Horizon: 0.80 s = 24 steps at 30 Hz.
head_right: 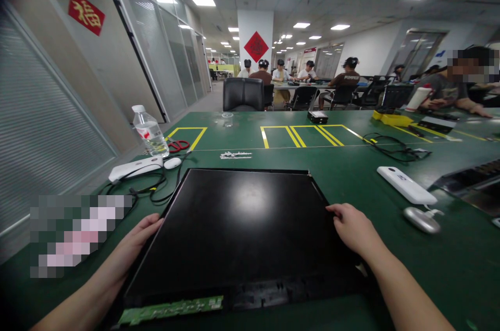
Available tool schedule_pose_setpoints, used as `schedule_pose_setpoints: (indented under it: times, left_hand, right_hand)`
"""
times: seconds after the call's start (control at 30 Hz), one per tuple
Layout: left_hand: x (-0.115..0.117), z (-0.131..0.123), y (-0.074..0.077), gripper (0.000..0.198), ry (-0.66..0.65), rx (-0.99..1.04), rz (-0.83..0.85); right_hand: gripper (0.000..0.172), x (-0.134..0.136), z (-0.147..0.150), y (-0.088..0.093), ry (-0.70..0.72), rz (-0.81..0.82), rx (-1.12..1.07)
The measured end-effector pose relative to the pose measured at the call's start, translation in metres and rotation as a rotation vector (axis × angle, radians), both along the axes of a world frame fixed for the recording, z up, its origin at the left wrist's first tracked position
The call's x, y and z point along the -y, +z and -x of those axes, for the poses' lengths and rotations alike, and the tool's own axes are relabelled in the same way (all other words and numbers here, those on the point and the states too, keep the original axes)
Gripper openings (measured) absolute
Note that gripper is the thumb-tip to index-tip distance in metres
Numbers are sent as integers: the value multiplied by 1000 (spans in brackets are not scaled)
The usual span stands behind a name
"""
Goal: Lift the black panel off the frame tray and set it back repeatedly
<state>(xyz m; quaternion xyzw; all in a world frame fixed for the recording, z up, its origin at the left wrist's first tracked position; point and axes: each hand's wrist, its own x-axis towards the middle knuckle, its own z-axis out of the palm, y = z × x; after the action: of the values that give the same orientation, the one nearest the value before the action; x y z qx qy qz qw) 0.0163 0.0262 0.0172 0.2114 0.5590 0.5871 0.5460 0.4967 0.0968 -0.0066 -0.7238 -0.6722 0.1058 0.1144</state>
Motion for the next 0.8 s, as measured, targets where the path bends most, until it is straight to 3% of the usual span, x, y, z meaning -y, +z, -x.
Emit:
schedule_pose_setpoints:
  times: [0.27,0.8]
  left_hand:
    - [1,0,3,67,-78,-11,28]
    - [5,2,27,48,-214,-179,43]
  right_hand:
    - [38,1,1,-1,7,-36,14]
    - [38,2,2,-1,13,-34,-1]
